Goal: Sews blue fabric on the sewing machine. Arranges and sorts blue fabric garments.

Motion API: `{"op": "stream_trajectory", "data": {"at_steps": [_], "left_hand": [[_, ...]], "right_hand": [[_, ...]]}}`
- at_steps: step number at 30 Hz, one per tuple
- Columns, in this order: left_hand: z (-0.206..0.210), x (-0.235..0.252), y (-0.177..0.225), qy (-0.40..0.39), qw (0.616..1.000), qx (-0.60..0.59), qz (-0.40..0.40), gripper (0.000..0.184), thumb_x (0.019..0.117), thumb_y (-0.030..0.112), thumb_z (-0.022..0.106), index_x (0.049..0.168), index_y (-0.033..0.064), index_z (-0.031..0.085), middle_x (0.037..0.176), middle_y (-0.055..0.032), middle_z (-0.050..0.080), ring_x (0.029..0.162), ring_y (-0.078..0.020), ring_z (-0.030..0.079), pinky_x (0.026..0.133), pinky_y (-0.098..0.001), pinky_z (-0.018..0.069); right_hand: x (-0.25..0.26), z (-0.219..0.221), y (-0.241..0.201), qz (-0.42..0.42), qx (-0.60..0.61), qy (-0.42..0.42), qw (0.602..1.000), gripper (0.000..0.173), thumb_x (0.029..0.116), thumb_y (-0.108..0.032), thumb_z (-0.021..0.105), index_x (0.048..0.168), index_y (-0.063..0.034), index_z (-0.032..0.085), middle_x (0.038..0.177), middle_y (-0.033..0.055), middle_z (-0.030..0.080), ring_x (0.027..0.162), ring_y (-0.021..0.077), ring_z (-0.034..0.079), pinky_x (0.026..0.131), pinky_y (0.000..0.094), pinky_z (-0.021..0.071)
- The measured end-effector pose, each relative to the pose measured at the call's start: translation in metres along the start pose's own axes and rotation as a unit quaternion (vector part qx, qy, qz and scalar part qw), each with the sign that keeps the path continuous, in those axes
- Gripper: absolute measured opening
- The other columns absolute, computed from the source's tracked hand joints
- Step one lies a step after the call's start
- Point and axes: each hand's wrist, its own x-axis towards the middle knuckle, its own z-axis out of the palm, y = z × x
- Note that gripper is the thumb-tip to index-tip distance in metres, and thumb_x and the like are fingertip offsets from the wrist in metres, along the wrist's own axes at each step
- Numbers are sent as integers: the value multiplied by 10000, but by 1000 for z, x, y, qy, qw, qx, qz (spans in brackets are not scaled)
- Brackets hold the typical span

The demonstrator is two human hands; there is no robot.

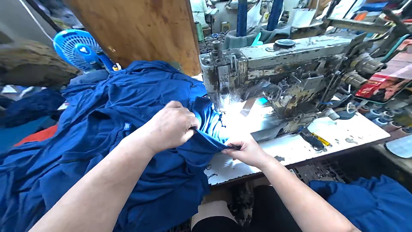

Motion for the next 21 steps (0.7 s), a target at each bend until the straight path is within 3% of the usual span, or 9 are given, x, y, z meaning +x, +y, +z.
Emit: {"op": "stream_trajectory", "data": {"at_steps": [1, 3, 5, 8, 12, 14, 15, 18, 21], "left_hand": [[1, 1, 8, 3, 1000, -31, 0, 119, 860, 201, 627, 791, 179, 722, 782, 41, 689, 828, -162, 677, 853, -471, 532], [0, 4, 33, 0, 998, -57, 21, 128, 900, 186, 604, 849, 172, 721, 787, 35, 665, 759, -143, 670, 672, -394, 574], [-3, 9, 52, -2, 998, -37, 53, 186, 969, 150, 543, 884, 129, 706, 757, -6, 614, 634, -157, 624, 507, -345, 504], [-7, 13, 50, -4, 999, 47, 11, 172, 965, 74, 589, 821, 79, 683, 793, -75, 605, 583, -228, 616, 451, -394, 495], [-4, 11, 11, 18, 995, 97, -22, 113, 877, -30, 648, 818, 48, 706, 885, -104, 668, 747, -294, 683, 577, -469, 549], [-2, 8, 0, 23, 999, 46, -7, 139, 871, 38, 610, 884, 76, 743, 949, -71, 736, 957, -280, 710, 856, -516, 545], [-1, 8, 0, 23, 1000, 14, -2, 146, 881, 104, 591, 876, 92, 737, 911, -45, 734, 969, -250, 710, 961, -523, 522], [-3, 10, 12, 39, 999, -15, 27, 229, 937, 264, 574, 763, 146, 662, 694, 40, 625, 770, -154, 658, 890, -439, 543], [-10, 10, 14, 28, 998, 37, 46, 139, 871, 153, 606, 789, 97, 702, 760, -30, 684, 829, -234, 694, 906, -509, 516]], "right_hand": [[0, 0, 0, 6, 3, -1, 1000, 171, 945, -199, 707, 895, -48, 772, 798, -9, 711, 686, -20, 628, 648, 178, 551], [-1, -1, 0, 10, 4, -4, 1000, 170, 943, -205, 718, 904, -48, 770, 798, -8, 706, 686, -14, 627, 647, 182, 551], [-2, -1, 1, -3, -4, -1, 1000, 160, 933, -193, 722, 906, -43, 769, 805, 4, 708, 682, -6, 628, 637, 183, 549], [-1, -1, -3, 17, -7, -4, 1000, 149, 927, -185, 728, 902, -43, 767, 815, 0, 707, 690, -6, 633, 650, 183, 556], [1, -1, -4, 36, 6, 4, 999, 178, 936, -217, 715, 884, -53, 759, 747, -21, 697, 635, -14, 617, 617, 195, 544], [2, -2, -4, 41, 6, 3, 999, 186, 940, -227, 714, 892, -53, 761, 749, -20, 705, 636, -11, 631, 620, 195, 557], [1, -1, -4, 42, 6, 4, 999, 186, 938, -226, 716, 888, -52, 759, 744, -22, 702, 631, -15, 625, 618, 192, 552], [0, -2, -4, 41, 4, 3, 999, 166, 931, -200, 721, 887, -44, 758, 753, -14, 704, 638, -8, 631, 623, 194, 558], [-2, -2, -5, 39, 2, 0, 999, 159, 934, -192, 720, 897, -43, 760, 784, -4, 714, 660, 5, 650, 632, 203, 575]]}}
